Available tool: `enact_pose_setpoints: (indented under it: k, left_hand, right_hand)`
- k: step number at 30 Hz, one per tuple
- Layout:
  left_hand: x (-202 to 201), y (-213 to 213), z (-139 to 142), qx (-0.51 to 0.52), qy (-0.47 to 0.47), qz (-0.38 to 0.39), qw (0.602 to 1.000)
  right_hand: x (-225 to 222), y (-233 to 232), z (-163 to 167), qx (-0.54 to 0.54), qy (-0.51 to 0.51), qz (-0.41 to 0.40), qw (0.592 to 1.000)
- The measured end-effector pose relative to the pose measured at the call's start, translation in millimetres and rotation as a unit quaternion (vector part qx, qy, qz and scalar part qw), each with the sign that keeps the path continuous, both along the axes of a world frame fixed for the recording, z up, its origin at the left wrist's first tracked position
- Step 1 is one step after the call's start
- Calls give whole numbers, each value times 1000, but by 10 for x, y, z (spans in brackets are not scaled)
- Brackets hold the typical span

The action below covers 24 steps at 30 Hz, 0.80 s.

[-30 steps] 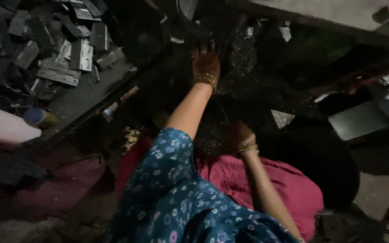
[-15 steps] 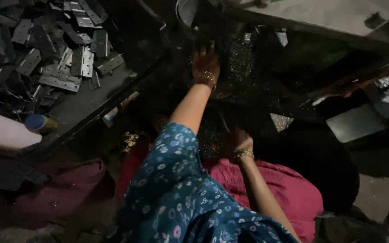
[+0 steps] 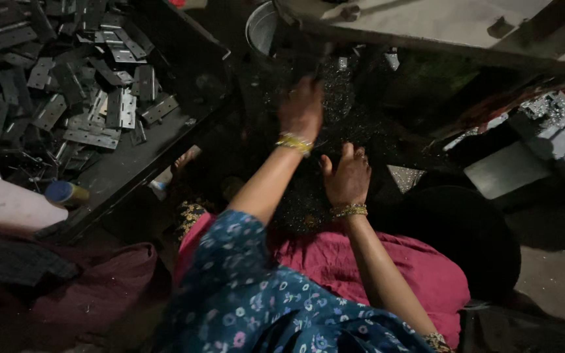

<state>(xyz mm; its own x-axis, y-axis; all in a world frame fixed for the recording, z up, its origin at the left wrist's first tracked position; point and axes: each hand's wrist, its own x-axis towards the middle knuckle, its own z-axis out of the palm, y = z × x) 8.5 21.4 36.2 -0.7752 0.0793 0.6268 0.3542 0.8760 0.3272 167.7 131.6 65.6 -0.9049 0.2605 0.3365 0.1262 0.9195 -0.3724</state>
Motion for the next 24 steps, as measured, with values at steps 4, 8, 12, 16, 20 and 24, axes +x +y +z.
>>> enact_pose_setpoints:
  k: [4,8,12,16,20,24]
  left_hand:
    - [-41,122,-42,-144,-166,27,975]
    - [21,7,-96,-138,-105,38,984]
    - [103,8,-94,-160,-252,30,954]
    - [30,103,-148,-83,-173,52,980]
    - [-7,130,-208,-147,-160,84,973]
    - [-12,86,-252,-87,-81,94,988]
  right_hand:
    - [5,10,-86,28,4,-5,1000]
    - [-3,22,-131,24,-19,-6,999]
    - [4,-28,-80,16,-50,-6,999]
    - [-16,-16,-134,-16,-138,6,990]
    - [-99,166,-648,7,-219,8,976]
    - [-85,305,-1426,23,-290,49,955]
